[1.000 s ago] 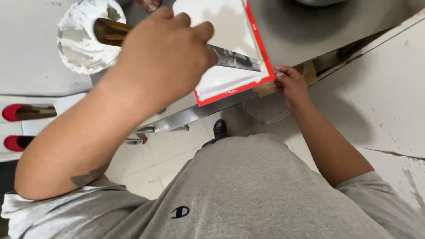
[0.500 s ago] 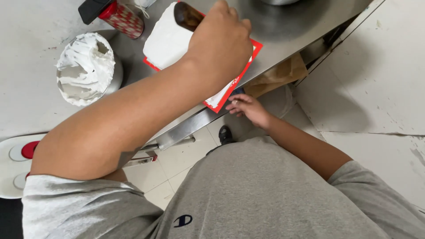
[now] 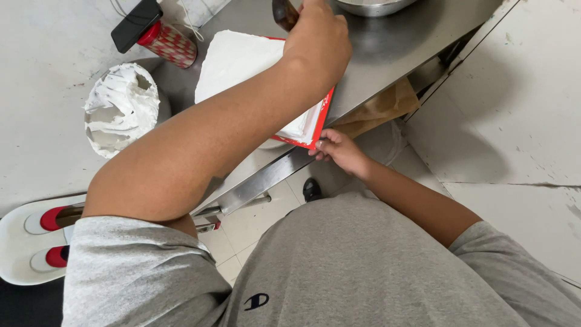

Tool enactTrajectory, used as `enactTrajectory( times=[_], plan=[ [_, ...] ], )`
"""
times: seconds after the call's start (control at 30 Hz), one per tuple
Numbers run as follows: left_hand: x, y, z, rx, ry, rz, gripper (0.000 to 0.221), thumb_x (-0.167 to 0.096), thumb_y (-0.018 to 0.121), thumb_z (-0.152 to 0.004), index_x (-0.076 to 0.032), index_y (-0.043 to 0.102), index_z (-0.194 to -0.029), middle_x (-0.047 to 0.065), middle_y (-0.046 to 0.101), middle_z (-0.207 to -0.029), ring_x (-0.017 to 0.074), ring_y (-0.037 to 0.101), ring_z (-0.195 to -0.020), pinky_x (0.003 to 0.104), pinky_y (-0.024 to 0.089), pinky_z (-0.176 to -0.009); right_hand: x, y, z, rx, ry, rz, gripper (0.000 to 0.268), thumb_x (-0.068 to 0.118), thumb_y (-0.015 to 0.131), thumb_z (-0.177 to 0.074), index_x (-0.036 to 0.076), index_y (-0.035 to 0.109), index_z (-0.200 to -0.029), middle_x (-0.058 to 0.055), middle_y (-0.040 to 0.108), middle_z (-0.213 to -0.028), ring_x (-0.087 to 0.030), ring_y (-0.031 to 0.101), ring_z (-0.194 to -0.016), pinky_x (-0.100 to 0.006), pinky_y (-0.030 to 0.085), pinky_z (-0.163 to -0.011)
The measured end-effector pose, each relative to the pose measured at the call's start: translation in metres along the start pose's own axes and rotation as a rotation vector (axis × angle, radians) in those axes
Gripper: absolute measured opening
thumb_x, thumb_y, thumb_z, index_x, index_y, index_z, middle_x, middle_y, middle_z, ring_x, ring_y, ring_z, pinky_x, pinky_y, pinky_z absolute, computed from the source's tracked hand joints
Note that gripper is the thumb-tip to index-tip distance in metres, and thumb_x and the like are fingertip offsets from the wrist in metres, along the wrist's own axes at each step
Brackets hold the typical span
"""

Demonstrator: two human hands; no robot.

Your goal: The person spreads white icing across the top of a rectangular cake using a spatula. The person repeatedly gathers icing from a bowl and smooths it over the cake surface, occasionally turning the cake board.

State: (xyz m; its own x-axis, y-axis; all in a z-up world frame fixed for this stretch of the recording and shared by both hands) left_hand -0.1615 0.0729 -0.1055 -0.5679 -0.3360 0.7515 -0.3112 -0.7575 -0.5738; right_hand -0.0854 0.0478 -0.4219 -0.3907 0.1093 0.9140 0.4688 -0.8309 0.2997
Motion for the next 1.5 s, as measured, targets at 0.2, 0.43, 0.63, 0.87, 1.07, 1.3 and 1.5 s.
enactTrajectory(
  times=[0.2,0.43,0.63,0.87,1.07,1.3,1.5],
  plan=[
    [-0.013,0.005,0.009,0.017,0.050,0.047,0.024,-0.022,0.069,-0.084,-0.011,0.078,-0.103,0.013,0.068,-0.101,0.0353,0.065,-0.095,0.048,0.042,-0.079,0.000,-0.003,-0.001,-0.005,-0.026,-0.015,0.019,0.018,0.052,-0.104,0.009,0.061,-0.118,-0.004,0.074,-0.100,-0.009,0.062,-0.082,-0.025,0.049,-0.073],
    [-0.028,-0.009,0.053,0.122,0.201,-0.011,0.030,-0.026,0.074,-0.078,-0.010,0.078,-0.103,0.012,0.067,-0.105,0.0335,0.065,-0.096,0.047,0.043,-0.078,0.009,-0.008,0.000,-0.009,-0.043,-0.017,0.017,0.017,0.052,-0.105,0.007,0.061,-0.115,-0.003,0.074,-0.098,-0.008,0.062,-0.081,-0.024,0.050,-0.073],
    [-0.031,-0.023,0.078,0.199,0.255,0.085,0.036,-0.033,0.079,-0.077,-0.011,0.078,-0.106,0.012,0.066,-0.108,0.0321,0.065,-0.100,0.047,0.043,-0.082,0.000,-0.016,-0.004,-0.030,-0.067,-0.074,0.013,0.014,0.055,-0.103,0.008,0.062,-0.113,0.000,0.070,-0.097,-0.009,0.063,-0.078,-0.025,0.050,-0.071],
    [-0.028,-0.036,0.107,0.313,0.296,0.263,0.031,-0.030,0.080,-0.077,-0.014,0.079,-0.104,0.005,0.070,-0.099,0.0265,0.067,-0.102,0.039,0.043,-0.089,-0.004,-0.024,-0.006,0.008,-0.158,-0.066,0.013,0.012,0.056,-0.108,0.003,0.064,-0.114,-0.002,0.068,-0.096,-0.011,0.060,-0.080,-0.026,0.049,-0.072],
    [0.093,-0.039,0.226,-0.433,-0.256,0.437,0.017,-0.016,0.074,-0.081,-0.022,0.083,-0.093,0.002,0.074,-0.089,0.0254,0.072,-0.076,0.039,0.055,-0.058,0.014,-0.024,0.001,-0.017,-0.013,-0.005,0.022,0.015,0.052,-0.103,0.007,0.061,-0.122,-0.006,0.074,-0.101,-0.011,0.066,-0.083,-0.027,0.053,-0.075],
    [0.143,0.114,0.376,-0.125,-0.813,0.470,0.021,-0.012,0.072,-0.091,-0.017,0.081,-0.109,0.008,0.075,-0.092,0.0274,0.070,-0.073,0.039,0.053,-0.060,0.031,-0.030,0.005,-0.048,0.046,0.054,0.024,0.014,0.056,-0.100,0.002,0.060,-0.121,-0.010,0.072,-0.101,-0.015,0.065,-0.085,-0.030,0.051,-0.076],
    [0.099,0.257,0.428,0.007,-1.149,0.703,0.037,-0.009,0.071,-0.084,-0.018,0.078,-0.120,0.015,0.073,-0.108,0.0385,0.068,-0.094,0.051,0.053,-0.077,0.045,-0.018,0.014,-0.044,0.070,0.052,0.031,0.012,0.057,-0.099,0.000,0.055,-0.127,-0.011,0.070,-0.101,-0.016,0.064,-0.086,-0.031,0.050,-0.077]
  ],
)
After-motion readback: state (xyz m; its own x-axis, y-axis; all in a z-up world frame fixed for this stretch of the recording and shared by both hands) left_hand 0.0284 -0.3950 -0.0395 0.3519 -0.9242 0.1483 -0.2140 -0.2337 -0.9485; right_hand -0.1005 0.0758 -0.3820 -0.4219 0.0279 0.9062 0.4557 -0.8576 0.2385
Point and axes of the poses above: each hand's wrist, its own z-axis away from the middle knuckle, its own y-axis out of the palm, x = y × z, the point moved 8 cm from there along -z, towards the middle knuckle
